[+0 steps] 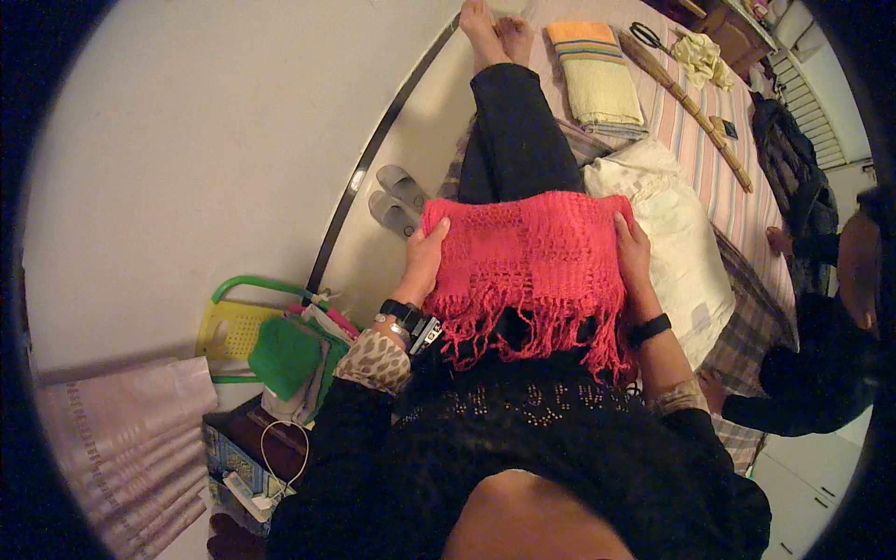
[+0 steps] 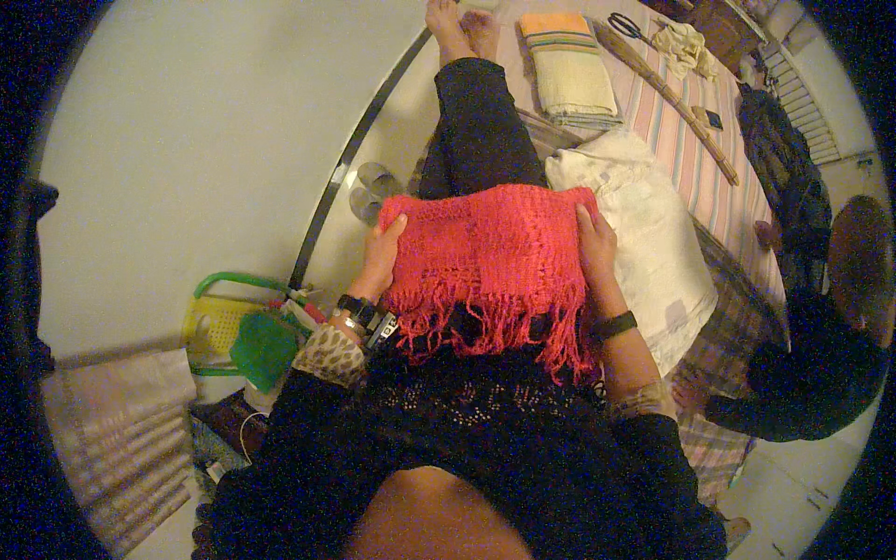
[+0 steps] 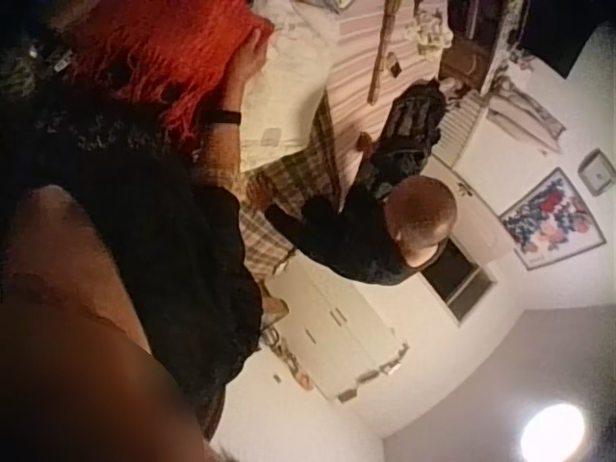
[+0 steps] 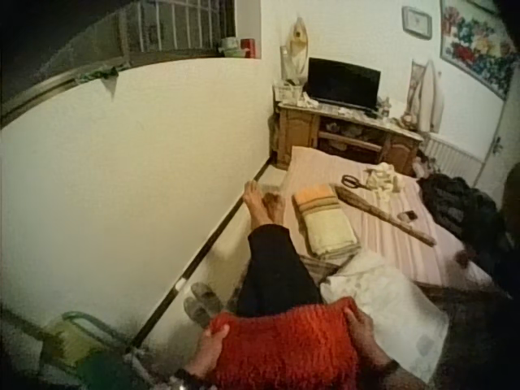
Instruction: The person folds a white cloth diaper on their lap, then folds a red crocheted cloth. They place the folded red cloth on the bed and continue folding the white diaper, stacking it with other folded items.
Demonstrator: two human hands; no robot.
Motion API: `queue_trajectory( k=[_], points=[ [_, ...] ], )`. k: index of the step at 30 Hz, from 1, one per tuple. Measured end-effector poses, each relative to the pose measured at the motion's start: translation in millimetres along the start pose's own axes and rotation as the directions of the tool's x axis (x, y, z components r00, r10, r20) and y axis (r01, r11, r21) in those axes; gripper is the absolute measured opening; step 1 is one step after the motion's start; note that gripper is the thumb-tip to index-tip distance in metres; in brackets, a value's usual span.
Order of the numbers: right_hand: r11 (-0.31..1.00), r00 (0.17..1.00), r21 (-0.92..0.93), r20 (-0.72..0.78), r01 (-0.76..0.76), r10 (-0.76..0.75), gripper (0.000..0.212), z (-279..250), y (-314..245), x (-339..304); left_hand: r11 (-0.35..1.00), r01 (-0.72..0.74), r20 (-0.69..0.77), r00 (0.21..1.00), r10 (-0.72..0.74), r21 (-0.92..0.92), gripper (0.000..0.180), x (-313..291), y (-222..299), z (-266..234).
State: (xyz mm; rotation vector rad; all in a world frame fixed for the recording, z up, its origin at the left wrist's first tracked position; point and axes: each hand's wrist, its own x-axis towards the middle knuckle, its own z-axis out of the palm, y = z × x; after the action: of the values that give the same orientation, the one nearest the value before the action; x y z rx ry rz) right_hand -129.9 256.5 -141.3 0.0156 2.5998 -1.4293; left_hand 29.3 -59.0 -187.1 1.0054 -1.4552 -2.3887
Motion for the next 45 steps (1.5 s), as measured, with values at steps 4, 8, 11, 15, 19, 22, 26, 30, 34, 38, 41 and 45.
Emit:
queue_trajectory(
  k=[4,8,11,15,19,22,26,30,34,38,41,45],
  points=[
    [0.917,0.973,0.349,0.194,-0.191,0.128,0.052,-18,-31,-30,0.967,0.172,0.134,0.98,-0.149,-0.187,0.039,-20,23,5],
    [0.665,0.882,0.6,0.424,-0.444,0.207,0.052,-31,-56,-63,0.99,0.12,0.322,0.942,-0.088,-0.08,0.045,-50,35,-3],
    [0.628,0.846,0.615,0.516,-0.476,0.135,0.045,-37,-59,-67,0.973,0.23,0.299,0.926,-0.23,0.037,0.044,-55,32,-8],
    [0.701,0.907,0.613,0.406,-0.364,0.116,0.04,-33,-42,-56,0.989,0.106,0.227,0.966,-0.126,0.1,0.038,-62,15,-4],
    [0.806,0.965,0.547,0.238,-0.226,0.109,0.036,-27,-16,-46,0.994,0.102,0.106,0.99,-0.098,-0.039,0.033,-64,16,0],
    [0.818,0.979,0.544,0.17,-0.188,0.112,0.036,-32,2,-41,0.992,0.084,0.058,0.995,-0.079,-0.091,0.032,-64,23,-6],
    [0.934,0.992,0.342,0.108,-0.1,0.067,0.035,-31,18,-35,0.985,0.114,0.097,0.99,-0.102,-0.129,0.033,-60,24,-12],
    [0.911,0.992,0.397,0.101,-0.109,0.075,0.036,-26,16,-36,0.97,0.187,0.13,0.977,-0.167,-0.159,0.036,-61,23,-8],
    [0.813,0.972,0.544,0.209,-0.209,0.11,0.038,-29,1,-45,0.967,0.246,0.217,0.949,-0.229,-0.058,0.043,-74,34,-7],
    [0.729,0.94,0.608,0.306,-0.314,0.15,0.04,-34,-13,-51,0.983,0.159,0.364,0.913,-0.183,0.095,0.049,-85,36,-10],
    [0.693,0.924,0.629,0.352,-0.354,0.152,0.044,-37,-18,-50,0.98,0.095,0.376,0.913,-0.155,0.173,0.054,-87,27,-13],
    [0.746,0.921,0.57,0.358,-0.344,0.151,0.043,-42,-16,-47,0.991,0.132,0.19,0.973,-0.13,0.004,0.047,-85,16,-13]
  ],
)
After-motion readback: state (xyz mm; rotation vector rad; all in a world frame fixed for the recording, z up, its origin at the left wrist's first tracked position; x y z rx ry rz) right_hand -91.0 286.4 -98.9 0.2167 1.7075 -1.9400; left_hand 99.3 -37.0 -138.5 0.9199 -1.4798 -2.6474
